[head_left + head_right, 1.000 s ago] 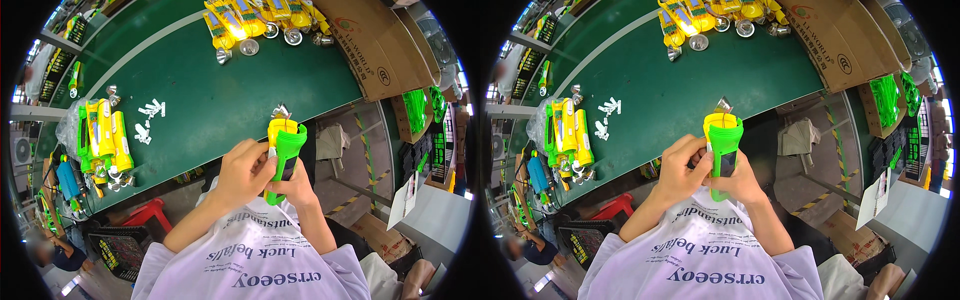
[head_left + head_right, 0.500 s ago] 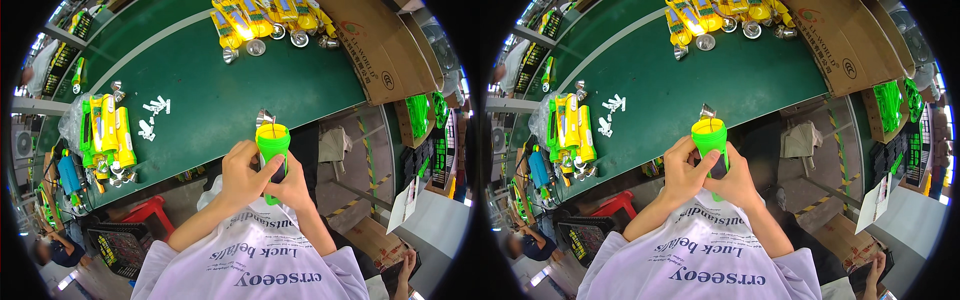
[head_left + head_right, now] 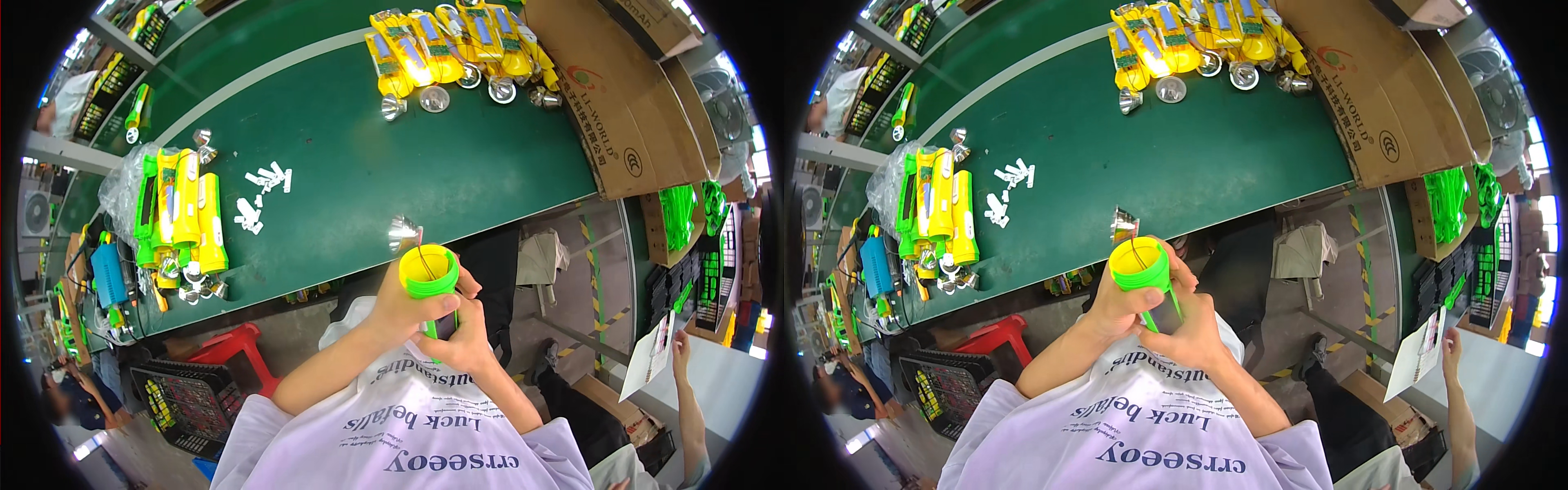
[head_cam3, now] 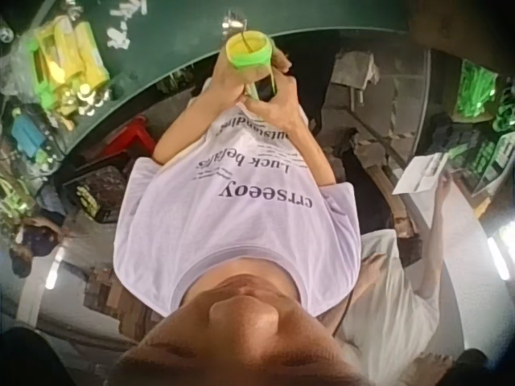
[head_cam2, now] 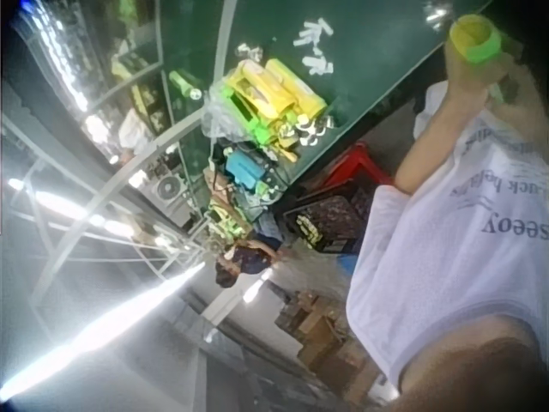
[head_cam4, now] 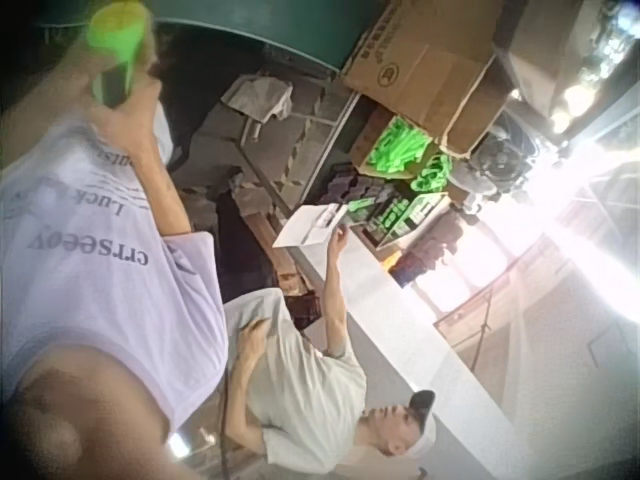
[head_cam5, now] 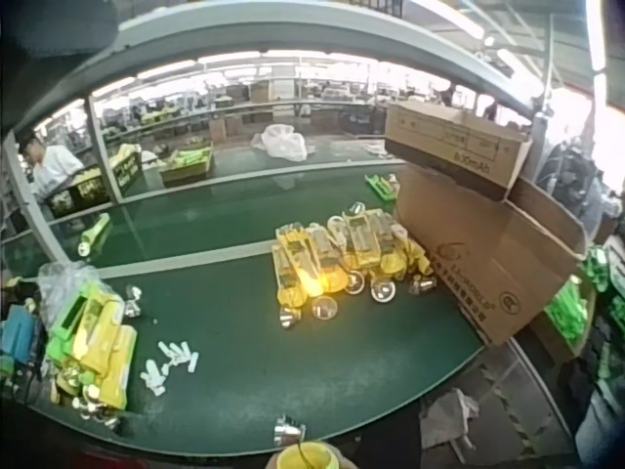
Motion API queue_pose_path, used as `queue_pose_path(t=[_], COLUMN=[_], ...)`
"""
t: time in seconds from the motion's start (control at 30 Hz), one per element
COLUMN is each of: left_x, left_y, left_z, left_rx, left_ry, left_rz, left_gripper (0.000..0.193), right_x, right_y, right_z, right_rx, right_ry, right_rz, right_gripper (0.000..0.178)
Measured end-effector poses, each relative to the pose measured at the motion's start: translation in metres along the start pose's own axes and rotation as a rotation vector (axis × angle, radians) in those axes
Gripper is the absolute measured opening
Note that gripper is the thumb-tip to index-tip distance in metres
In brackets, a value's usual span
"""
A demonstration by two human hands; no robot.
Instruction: The person assembles flashlights by inserting internal components and switch covers into the plastic casings by hand, turns on the lights to test them, and places assembled flashlights onto the conveyor belt. The person also takes switch parts from a cardboard box and sets them onto the workbench.
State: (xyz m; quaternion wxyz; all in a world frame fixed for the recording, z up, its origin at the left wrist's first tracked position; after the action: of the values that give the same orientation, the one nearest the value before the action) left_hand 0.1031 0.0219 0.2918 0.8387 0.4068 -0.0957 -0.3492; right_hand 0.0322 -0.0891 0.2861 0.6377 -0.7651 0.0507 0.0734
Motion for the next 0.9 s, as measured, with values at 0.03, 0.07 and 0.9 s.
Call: queue_pose_path(t=[0.03, 0.07, 0.9], left_x=[-0.001, -0.002, -0.004], left_y=[-0.001, 0.001, 0.004], left_z=[0.001, 0.003, 0.003], left_rx=[0.054, 0.128, 0.085], left_ry=[0.056, 0.102, -0.235], left_rz=[-0.019, 0.022, 0.213], left_gripper=[0.054, 0.047, 0.058], right_x=[0.000, 0.000, -0.009], right_y=[0.004, 0.008, -0.005], right_z=[0.001, 0.001, -0.002], right_rx=[0.001, -0.006, 0.005], right_ry=[0.000, -0.002, -0.021], right_rz=[0.017, 0.016, -0.108], right_gripper=[0.052, 0.052, 0.054])
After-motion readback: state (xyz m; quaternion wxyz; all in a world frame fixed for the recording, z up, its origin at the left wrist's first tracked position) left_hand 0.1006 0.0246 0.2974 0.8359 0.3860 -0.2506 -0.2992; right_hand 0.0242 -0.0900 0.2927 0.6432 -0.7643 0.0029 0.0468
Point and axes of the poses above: each hand's wrist, its own x-axis towards the middle knuckle, its own z-axis out of the palm, y = z × x, the point moved 2 cm from there along x, towards the middle knuckle
